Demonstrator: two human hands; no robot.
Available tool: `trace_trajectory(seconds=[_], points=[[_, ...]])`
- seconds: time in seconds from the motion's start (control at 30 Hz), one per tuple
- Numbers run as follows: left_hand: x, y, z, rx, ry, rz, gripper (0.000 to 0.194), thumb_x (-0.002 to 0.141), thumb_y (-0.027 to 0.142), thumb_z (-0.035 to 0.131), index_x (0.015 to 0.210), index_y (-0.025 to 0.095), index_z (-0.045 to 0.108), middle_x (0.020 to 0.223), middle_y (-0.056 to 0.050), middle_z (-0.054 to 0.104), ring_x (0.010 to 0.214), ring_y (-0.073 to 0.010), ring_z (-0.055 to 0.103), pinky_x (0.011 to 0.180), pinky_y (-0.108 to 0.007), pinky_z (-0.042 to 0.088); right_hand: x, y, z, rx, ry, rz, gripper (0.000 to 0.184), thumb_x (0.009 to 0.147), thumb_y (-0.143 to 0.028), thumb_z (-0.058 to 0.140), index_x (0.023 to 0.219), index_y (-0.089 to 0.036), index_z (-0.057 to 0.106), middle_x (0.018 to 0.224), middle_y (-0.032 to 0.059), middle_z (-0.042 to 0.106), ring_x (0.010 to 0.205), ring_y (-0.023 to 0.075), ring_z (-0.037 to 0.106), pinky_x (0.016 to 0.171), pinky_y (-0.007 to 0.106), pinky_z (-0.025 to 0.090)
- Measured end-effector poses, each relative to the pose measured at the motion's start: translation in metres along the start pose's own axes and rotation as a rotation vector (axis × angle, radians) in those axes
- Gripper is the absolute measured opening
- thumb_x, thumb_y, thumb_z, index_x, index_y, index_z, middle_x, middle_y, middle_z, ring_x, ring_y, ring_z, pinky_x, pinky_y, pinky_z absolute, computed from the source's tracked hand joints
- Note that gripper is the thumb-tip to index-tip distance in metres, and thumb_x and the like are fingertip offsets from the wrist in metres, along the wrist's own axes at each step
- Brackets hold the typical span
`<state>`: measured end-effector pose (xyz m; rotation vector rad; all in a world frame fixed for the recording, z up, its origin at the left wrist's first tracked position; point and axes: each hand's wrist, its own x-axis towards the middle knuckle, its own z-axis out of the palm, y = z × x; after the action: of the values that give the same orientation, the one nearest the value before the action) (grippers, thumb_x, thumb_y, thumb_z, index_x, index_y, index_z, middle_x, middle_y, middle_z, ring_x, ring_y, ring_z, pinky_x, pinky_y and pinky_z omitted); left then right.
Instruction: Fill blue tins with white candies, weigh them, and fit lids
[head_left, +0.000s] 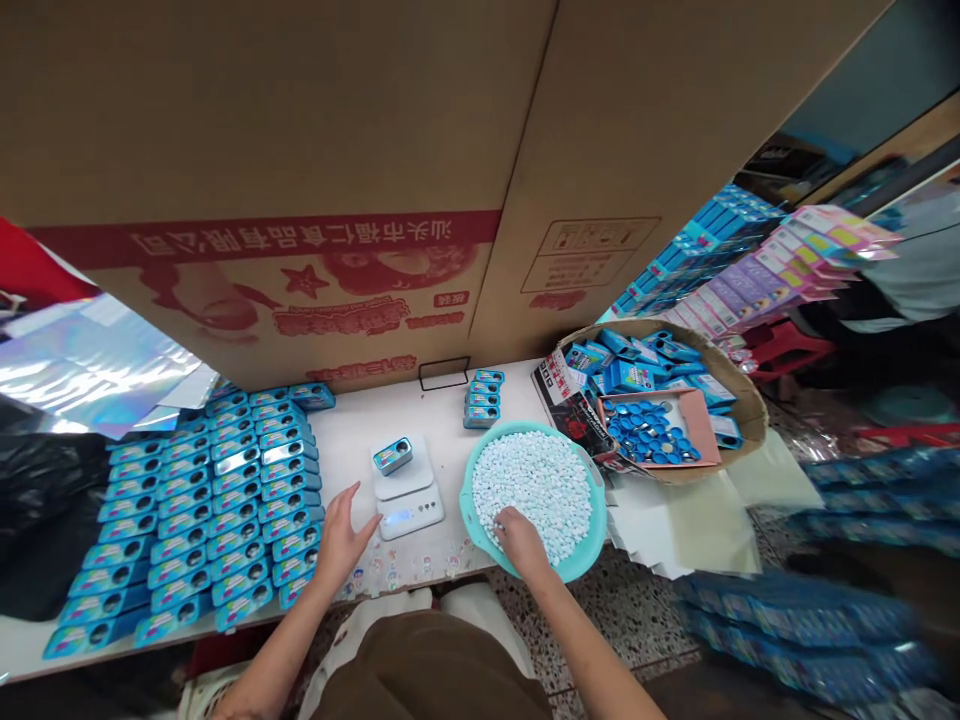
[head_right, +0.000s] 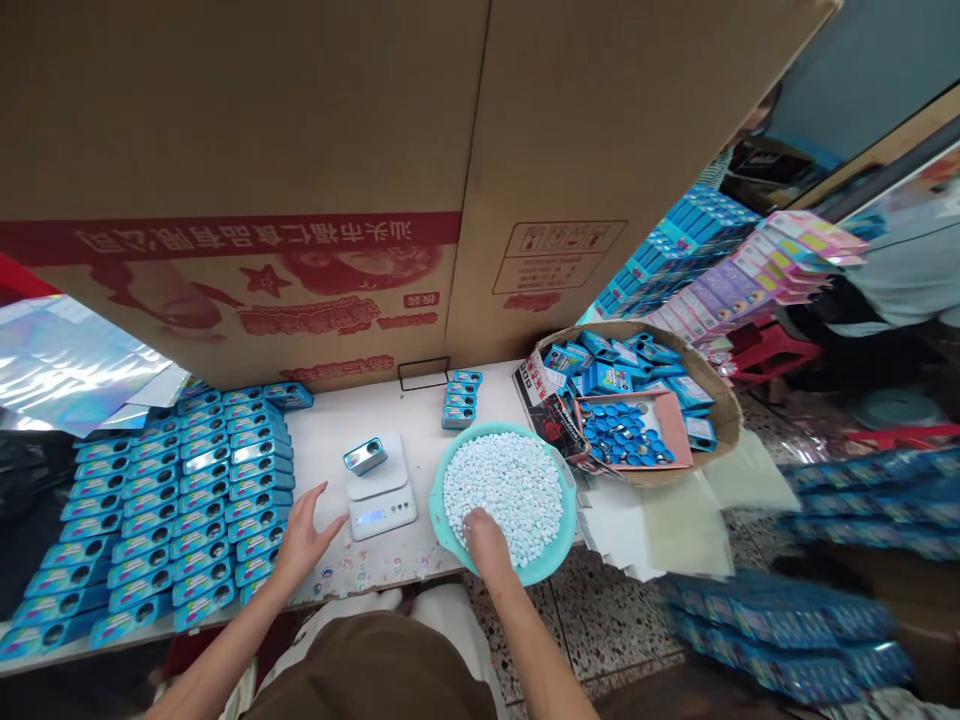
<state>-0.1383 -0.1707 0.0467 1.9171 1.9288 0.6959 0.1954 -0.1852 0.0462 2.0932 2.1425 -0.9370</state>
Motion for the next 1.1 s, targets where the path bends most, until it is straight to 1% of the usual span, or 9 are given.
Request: trace_trajectory(seconds=[0.2, 0.37, 0.47, 0.57, 0.7, 0.8, 0.87, 0.97, 1.1], points=[[-0.001, -0.001, 0.001, -0.020, 0.022, -0.019, 0.058, 0.078, 0.049, 0.055, 0.126, 0.018, 0.042, 0.119, -0.012, 0.055, 0.114, -0.0285, 0.050, 0.097, -0.048, 0.042, 0.003, 0.003, 0.006, 0.078, 0.075, 0.024, 0.020, 0.075, -0.012, 0.051, 0.083, -0.017, 0.069, 0.091, 0.0091, 0.068, 0.090, 0.0206, 0.063, 0.081, 0.026, 0.043], [0.000, -0.003, 0.003, -0.033, 0.032, 0.004, 0.056, 0.079, 0.046, 0.056, 0.127, 0.018, 0.042, 0.119, -0.012, 0.055, 0.113, -0.0273, 0.051, 0.097, -0.046, 0.043, 0.003, 0.014, 0.005, 0.305, 0.214, 0.095, 0.019, 0.070, -0.020, 0.054, 0.078, -0.019, 0.071, 0.085, 0.0083, 0.071, 0.077, 0.0229, 0.066, 0.075, 0.032, 0.049], [0.003, -0.005, 0.005, -0.044, 0.036, 0.000, 0.056, 0.079, 0.045, 0.056, 0.126, 0.018, 0.043, 0.118, -0.012, 0.055, 0.112, -0.0268, 0.051, 0.097, -0.046, 0.043, 0.008, 0.010, -0.003, 0.456, 0.287, 0.114, 0.020, 0.069, -0.029, 0.056, 0.077, -0.018, 0.071, 0.080, 0.0084, 0.072, 0.070, 0.0232, 0.065, 0.070, 0.034, 0.050], [0.007, -0.007, 0.008, -0.069, 0.044, -0.018, 0.055, 0.078, 0.045, 0.057, 0.125, 0.019, 0.044, 0.117, -0.012, 0.056, 0.111, -0.0270, 0.052, 0.096, -0.046, 0.043, 0.025, -0.014, -0.014, 0.593, 0.318, 0.072, 0.023, 0.069, -0.034, 0.057, 0.076, -0.018, 0.071, 0.076, 0.0073, 0.071, 0.067, 0.0218, 0.064, 0.069, 0.033, 0.050], [0.010, -0.009, 0.009, -0.107, 0.057, -0.041, 0.056, 0.078, 0.046, 0.058, 0.125, 0.020, 0.044, 0.118, -0.011, 0.056, 0.113, -0.0270, 0.051, 0.096, -0.046, 0.043, 0.067, -0.072, -0.026, 0.686, 0.314, -0.066, 0.020, 0.069, -0.033, 0.059, 0.076, -0.019, 0.071, 0.073, 0.0042, 0.070, 0.065, 0.0184, 0.062, 0.067, 0.031, 0.051], [0.009, -0.010, 0.006, -0.137, 0.079, -0.063, 0.055, 0.078, 0.045, 0.057, 0.126, 0.021, 0.043, 0.119, -0.011, 0.055, 0.113, -0.0265, 0.051, 0.097, -0.046, 0.042, 0.100, -0.117, -0.029, 0.678, 0.301, -0.198, 0.015, 0.070, -0.027, 0.060, 0.077, -0.020, 0.071, 0.078, 0.0036, 0.070, 0.066, 0.0161, 0.062, 0.068, 0.028, 0.050], [0.006, -0.011, 0.004, -0.159, 0.089, -0.088, 0.054, 0.078, 0.044, 0.058, 0.126, 0.021, 0.043, 0.119, -0.010, 0.055, 0.114, -0.0263, 0.051, 0.097, -0.046, 0.042, 0.118, -0.140, -0.027, 0.617, 0.261, -0.263, 0.013, 0.069, -0.021, 0.061, 0.077, -0.020, 0.071, 0.081, 0.0037, 0.070, 0.065, 0.0147, 0.061, 0.068, 0.027, 0.050], [-0.002, -0.012, 0.001, -0.190, 0.088, -0.134, 0.053, 0.078, 0.042, 0.058, 0.125, 0.021, 0.044, 0.118, -0.010, 0.055, 0.113, -0.0259, 0.051, 0.097, -0.045, 0.042, 0.134, -0.158, -0.018, 0.486, 0.192, -0.297, 0.014, 0.068, -0.014, 0.060, 0.075, -0.020, 0.071, 0.080, 0.0034, 0.069, 0.062, 0.0136, 0.059, 0.069, 0.026, 0.049], [-0.011, -0.011, -0.001, -0.223, 0.097, -0.205, 0.051, 0.079, 0.040, 0.058, 0.125, 0.022, 0.043, 0.120, -0.010, 0.055, 0.114, -0.0255, 0.051, 0.097, -0.046, 0.042, 0.142, -0.162, -0.006, 0.389, 0.144, -0.312, 0.016, 0.068, -0.012, 0.059, 0.075, -0.021, 0.071, 0.079, 0.0029, 0.069, 0.063, 0.0135, 0.060, 0.069, 0.025, 0.048]])
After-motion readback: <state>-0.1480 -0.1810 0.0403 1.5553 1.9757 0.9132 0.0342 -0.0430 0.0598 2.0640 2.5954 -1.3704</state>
